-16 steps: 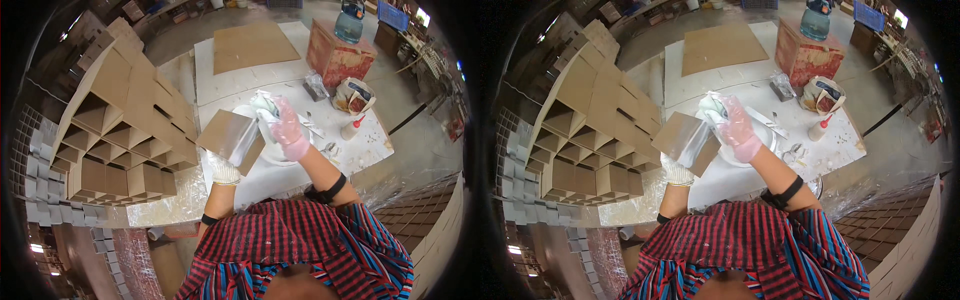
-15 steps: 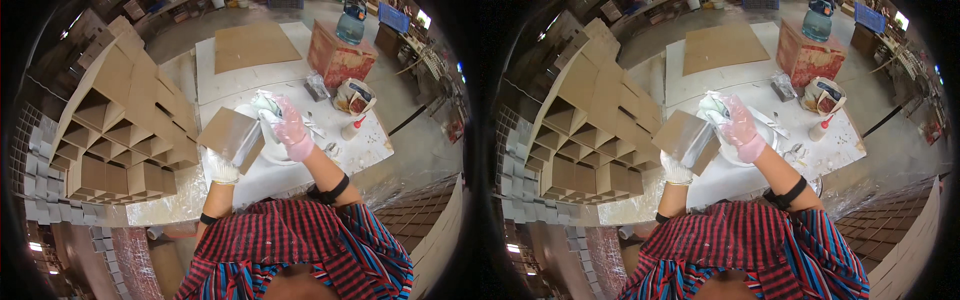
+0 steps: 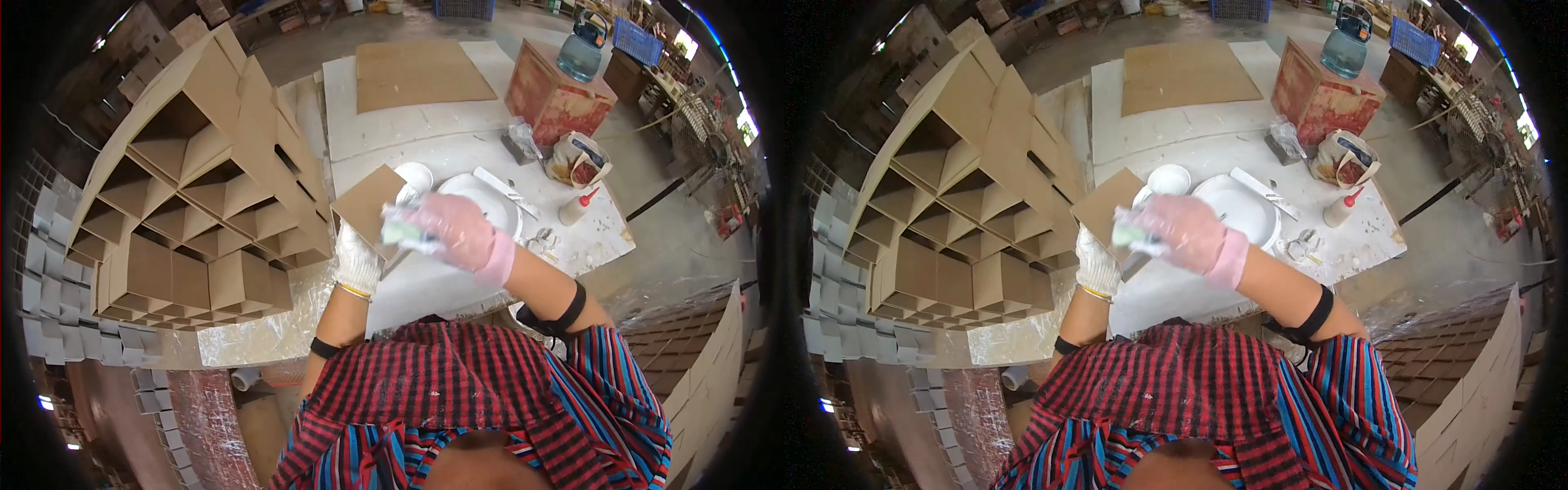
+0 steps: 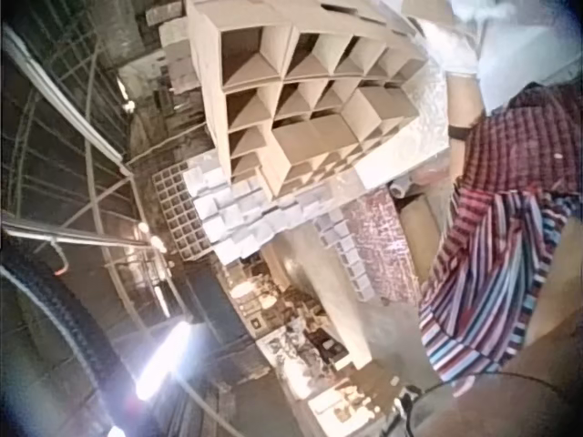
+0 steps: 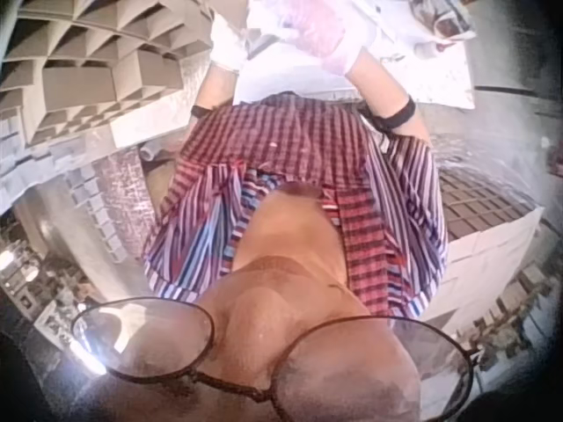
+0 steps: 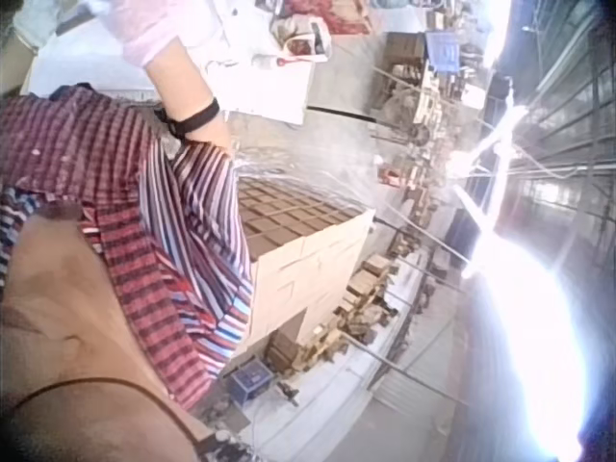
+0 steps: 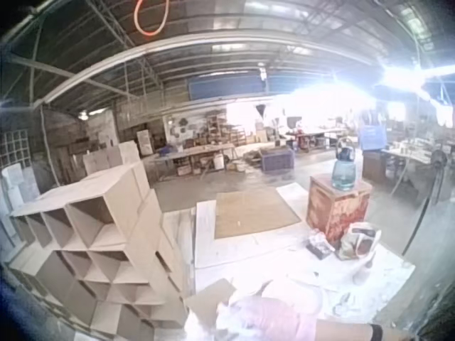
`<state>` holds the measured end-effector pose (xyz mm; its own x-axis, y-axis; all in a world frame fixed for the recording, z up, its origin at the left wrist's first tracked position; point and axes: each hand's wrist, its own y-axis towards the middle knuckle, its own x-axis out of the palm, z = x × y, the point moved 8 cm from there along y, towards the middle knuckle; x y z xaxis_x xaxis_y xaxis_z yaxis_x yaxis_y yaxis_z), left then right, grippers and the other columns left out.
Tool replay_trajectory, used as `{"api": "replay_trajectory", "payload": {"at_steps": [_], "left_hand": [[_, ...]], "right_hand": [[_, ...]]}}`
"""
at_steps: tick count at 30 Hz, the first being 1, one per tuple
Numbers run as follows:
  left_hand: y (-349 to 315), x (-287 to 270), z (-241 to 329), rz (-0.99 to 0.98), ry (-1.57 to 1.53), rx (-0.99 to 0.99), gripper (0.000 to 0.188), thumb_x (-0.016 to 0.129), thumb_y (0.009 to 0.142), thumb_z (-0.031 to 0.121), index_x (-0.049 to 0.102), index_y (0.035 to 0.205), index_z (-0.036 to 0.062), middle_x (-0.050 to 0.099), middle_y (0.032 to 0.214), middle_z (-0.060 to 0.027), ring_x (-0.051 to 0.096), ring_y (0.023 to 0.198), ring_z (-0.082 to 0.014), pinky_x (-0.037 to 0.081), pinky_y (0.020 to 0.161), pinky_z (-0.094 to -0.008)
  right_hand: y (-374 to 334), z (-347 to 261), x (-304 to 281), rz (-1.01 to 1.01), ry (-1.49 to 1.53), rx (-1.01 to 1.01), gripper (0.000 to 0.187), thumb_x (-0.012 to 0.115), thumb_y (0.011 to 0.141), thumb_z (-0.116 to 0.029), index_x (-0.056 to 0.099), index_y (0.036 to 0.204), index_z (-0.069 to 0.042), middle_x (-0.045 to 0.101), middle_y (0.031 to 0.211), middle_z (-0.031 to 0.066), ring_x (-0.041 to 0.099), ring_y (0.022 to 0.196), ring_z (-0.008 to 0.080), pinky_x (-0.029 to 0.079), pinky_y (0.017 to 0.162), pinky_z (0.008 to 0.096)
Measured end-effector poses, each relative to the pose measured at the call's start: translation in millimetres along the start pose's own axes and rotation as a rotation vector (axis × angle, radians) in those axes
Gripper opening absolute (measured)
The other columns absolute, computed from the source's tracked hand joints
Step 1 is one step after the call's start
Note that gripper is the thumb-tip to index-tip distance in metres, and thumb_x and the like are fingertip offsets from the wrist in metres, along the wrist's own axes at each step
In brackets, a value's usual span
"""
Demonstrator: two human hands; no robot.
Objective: Applying a liquid substance to the inside and edges of square wooden or cardboard boxes using a sponge and cloth.
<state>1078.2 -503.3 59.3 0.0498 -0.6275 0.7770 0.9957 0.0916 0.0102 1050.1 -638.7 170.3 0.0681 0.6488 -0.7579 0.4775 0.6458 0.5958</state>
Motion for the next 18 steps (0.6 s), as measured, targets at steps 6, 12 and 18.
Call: {"api": "replay_trajectory", "payload": {"at_steps": [6,12,18], "left_hand": [[-23.2,27.6,12.2,0.065,0.091,-0.117,0.042,0.036,0.093,0.034,0.048,0.115,0.0004,0.056,0.108,-0.0143,0.057,0.097,-0.0256,0.049,0.083,-0.0394],[0.3,-35.5,-16.1,0.036,-0.039,-0.242,0.043,0.037,0.093,0.036,0.049,0.115,0.0014,0.056,0.111,-0.0133,0.057,0.099,-0.0248,0.048,0.085,-0.0378],[-11.8,-15.2,-11.0,0.009,0.040,-0.269,0.051,0.037,0.093,0.044,0.047,0.120,0.0024,0.054,0.116,-0.0088,0.055,0.101,-0.0211,0.046,0.087,-0.0337]], "right_hand": [[-3.4,45.9,-1.9,0.046,-0.005,0.190,0.031,0.065,0.076,-0.026,0.060,0.104,-0.013,0.059,0.087,0.0067,0.059,0.076,0.0255,0.048,0.065,0.0357],[9.4,-11.1,4.8,0.007,0.141,-0.038,0.033,0.068,0.075,-0.026,0.060,0.105,-0.014,0.060,0.084,0.0077,0.059,0.075,0.0260,0.048,0.064,0.0356],[33.9,66.9,20.5,-0.055,0.261,0.277,0.028,0.065,0.077,-0.021,0.062,0.104,-0.012,0.062,0.100,0.0073,0.059,0.087,0.0257,0.047,0.077,0.0342]]}}
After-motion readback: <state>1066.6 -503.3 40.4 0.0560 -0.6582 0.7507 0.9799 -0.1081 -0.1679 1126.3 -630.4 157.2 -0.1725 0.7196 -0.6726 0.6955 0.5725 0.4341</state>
